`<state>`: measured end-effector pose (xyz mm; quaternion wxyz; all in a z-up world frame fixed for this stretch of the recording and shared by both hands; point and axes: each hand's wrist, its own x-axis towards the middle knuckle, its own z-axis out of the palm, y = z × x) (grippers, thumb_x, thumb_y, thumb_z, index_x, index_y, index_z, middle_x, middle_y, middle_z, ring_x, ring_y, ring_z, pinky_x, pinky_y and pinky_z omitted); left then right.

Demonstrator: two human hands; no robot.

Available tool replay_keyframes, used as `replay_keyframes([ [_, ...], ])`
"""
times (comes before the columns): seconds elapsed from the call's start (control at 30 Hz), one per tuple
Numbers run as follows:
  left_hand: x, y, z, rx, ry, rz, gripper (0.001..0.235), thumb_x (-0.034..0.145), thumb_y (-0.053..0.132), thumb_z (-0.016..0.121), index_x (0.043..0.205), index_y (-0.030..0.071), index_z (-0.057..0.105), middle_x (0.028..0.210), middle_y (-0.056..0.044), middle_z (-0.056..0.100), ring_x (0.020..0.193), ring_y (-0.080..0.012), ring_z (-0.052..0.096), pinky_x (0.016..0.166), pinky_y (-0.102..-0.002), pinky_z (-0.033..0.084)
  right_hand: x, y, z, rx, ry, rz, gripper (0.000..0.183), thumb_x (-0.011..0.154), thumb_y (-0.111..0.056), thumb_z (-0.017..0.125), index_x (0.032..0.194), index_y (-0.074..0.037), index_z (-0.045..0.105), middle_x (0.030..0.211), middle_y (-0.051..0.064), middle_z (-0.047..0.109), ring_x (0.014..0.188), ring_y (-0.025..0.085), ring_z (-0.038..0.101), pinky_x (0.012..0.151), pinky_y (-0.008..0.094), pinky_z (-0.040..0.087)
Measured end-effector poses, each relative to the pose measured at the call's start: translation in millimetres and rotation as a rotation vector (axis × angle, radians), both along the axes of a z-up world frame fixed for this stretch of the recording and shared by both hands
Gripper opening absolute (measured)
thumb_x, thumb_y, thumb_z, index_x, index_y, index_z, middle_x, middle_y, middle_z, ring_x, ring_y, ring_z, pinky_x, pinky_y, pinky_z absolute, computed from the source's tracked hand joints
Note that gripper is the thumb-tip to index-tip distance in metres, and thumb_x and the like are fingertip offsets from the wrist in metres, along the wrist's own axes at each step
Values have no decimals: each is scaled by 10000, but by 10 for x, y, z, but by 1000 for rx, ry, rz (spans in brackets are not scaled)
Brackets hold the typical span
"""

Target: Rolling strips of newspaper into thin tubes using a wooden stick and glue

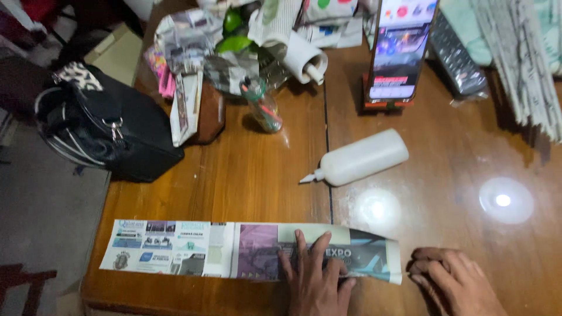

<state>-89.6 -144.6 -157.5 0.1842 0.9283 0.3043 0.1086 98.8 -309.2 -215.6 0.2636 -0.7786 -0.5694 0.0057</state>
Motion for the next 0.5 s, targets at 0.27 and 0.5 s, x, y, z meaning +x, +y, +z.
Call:
replay_keyframes([
  [0.27,102,-50,-38,8,89,78,349,555,309,882,746,166,628,1295,-23,397,1273,-474,152,833,-831,109,-95,82,164,-42,7,8,170,766,-344,572,899,-242,601,1061,-106,598,935,111,561,729,306,432],
  [0.5,73,-39,-285,305,-82,94,417,456,449,858,698,226,602,1212,-14,530,1195,-469,341,778,-802,221,-309,248,119,182,-54,-88,159,681,-333,674,754,-227,580,814,-122,605,727,123,554,665,236,364],
])
